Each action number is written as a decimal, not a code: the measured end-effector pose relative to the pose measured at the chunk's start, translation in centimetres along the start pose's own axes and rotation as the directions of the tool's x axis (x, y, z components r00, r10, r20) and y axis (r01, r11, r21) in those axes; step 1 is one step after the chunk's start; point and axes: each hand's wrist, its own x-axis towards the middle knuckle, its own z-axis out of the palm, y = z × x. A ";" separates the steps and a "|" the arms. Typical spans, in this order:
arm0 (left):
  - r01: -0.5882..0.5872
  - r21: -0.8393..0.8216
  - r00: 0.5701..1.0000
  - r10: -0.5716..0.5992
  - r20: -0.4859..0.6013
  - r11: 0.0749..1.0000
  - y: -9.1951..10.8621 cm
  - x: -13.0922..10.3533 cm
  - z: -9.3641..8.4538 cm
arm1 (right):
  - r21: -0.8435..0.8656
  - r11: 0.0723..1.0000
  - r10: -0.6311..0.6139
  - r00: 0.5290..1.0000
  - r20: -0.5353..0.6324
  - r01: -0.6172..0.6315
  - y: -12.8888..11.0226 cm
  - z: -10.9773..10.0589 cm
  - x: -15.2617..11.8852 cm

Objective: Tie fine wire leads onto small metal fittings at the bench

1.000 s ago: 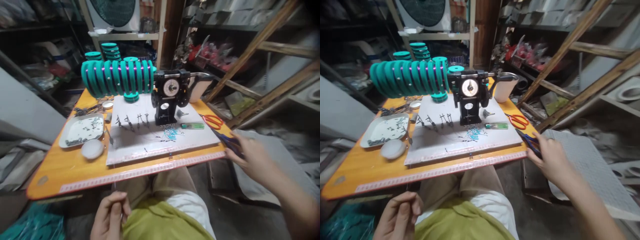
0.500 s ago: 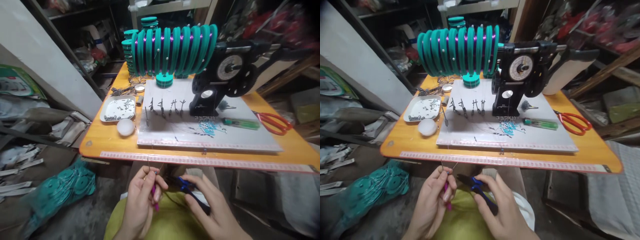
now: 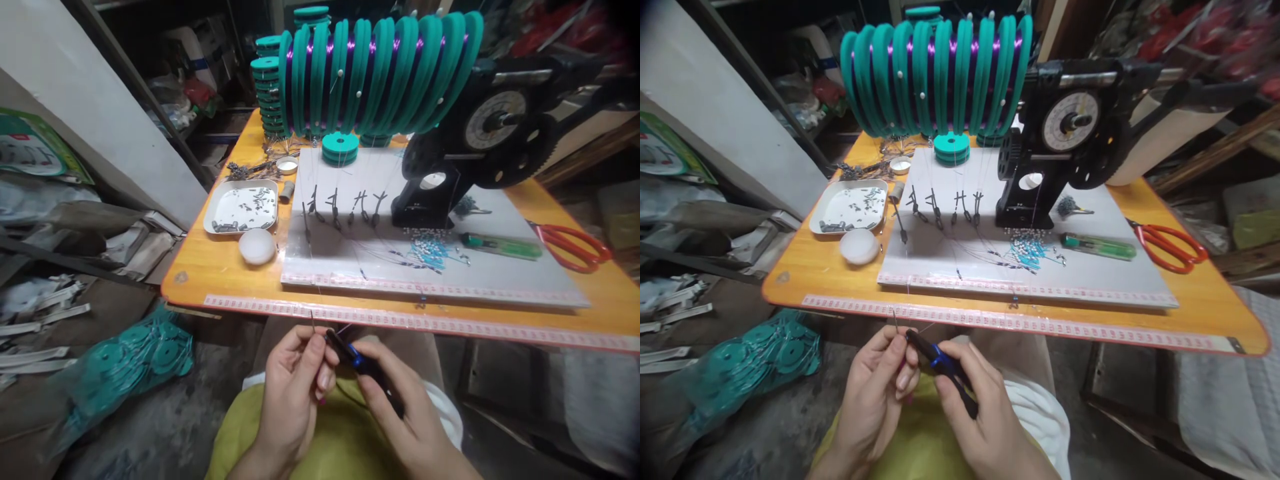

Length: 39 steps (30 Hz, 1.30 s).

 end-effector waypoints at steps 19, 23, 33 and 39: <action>-0.016 -0.233 0.976 0.066 0.209 0.972 -0.1 -0.8 0.3 | 0.098 0.991 0.070 0.985 0.161 -0.087 -1.8 -0.2 0.5; 0.026 -0.262 0.976 0.032 0.214 0.965 -0.5 -0.7 0.3 | 0.082 0.997 0.000 0.994 0.114 -0.009 -2.1 0.3 0.5; -0.005 -0.364 0.989 0.057 0.134 0.931 -0.9 -1.6 0.5 | 0.650 0.713 0.204 0.964 0.168 -0.264 -2.9 3.0 -0.2; -0.034 -0.267 0.980 0.085 0.182 0.963 -1.4 -1.5 0.0 | 0.083 0.997 0.006 0.997 -0.071 0.000 -2.8 -1.8 -0.4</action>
